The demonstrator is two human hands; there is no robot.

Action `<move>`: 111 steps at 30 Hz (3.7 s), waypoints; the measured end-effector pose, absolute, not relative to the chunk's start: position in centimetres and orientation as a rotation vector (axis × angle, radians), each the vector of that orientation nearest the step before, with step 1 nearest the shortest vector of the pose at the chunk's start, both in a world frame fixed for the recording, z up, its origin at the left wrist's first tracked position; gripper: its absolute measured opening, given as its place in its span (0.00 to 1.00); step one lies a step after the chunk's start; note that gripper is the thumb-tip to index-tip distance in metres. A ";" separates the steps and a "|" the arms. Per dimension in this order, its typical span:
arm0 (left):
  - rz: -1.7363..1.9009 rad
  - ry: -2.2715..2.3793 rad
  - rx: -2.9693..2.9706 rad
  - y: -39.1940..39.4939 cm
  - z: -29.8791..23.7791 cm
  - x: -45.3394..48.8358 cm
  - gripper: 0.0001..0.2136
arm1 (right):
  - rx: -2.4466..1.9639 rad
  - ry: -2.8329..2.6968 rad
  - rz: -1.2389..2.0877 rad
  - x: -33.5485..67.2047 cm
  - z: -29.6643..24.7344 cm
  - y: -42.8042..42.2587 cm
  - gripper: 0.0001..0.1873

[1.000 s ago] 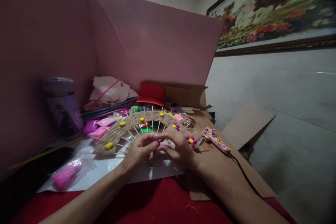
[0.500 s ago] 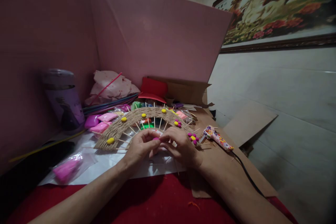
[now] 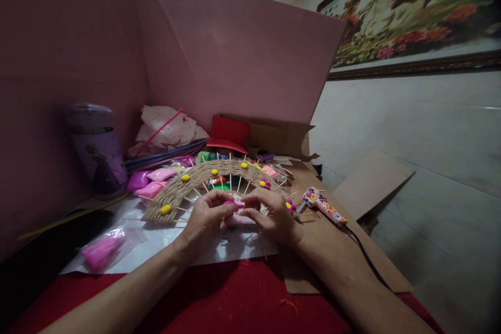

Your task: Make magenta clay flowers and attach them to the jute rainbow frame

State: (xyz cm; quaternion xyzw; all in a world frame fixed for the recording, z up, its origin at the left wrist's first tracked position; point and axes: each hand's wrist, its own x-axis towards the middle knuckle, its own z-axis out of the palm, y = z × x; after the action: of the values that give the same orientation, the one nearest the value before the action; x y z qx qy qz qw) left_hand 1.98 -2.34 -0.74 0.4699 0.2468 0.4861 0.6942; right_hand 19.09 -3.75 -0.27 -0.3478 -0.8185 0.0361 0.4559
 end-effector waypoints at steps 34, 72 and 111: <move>1.060 0.610 1.167 -2.1 -1.1 2.2 0.08 | -0.851 -2.200 -0.007 18.6 -0.6 -3.9 0.05; 0.886 0.526 1.243 -2.1 -1.1 1.8 0.14 | -0.808 -1.912 0.200 18.2 -0.7 -4.6 0.03; 0.955 0.592 1.299 -2.1 -1.2 1.7 0.18 | -0.818 -1.966 0.146 18.3 -0.6 -4.6 0.05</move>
State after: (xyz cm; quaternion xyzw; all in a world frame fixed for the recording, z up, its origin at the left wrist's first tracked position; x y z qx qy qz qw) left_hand 1.74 -2.13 -1.24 0.5726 0.2608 0.4210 0.6533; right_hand 18.26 -4.60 -0.56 -0.3356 -0.8068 0.0599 0.4826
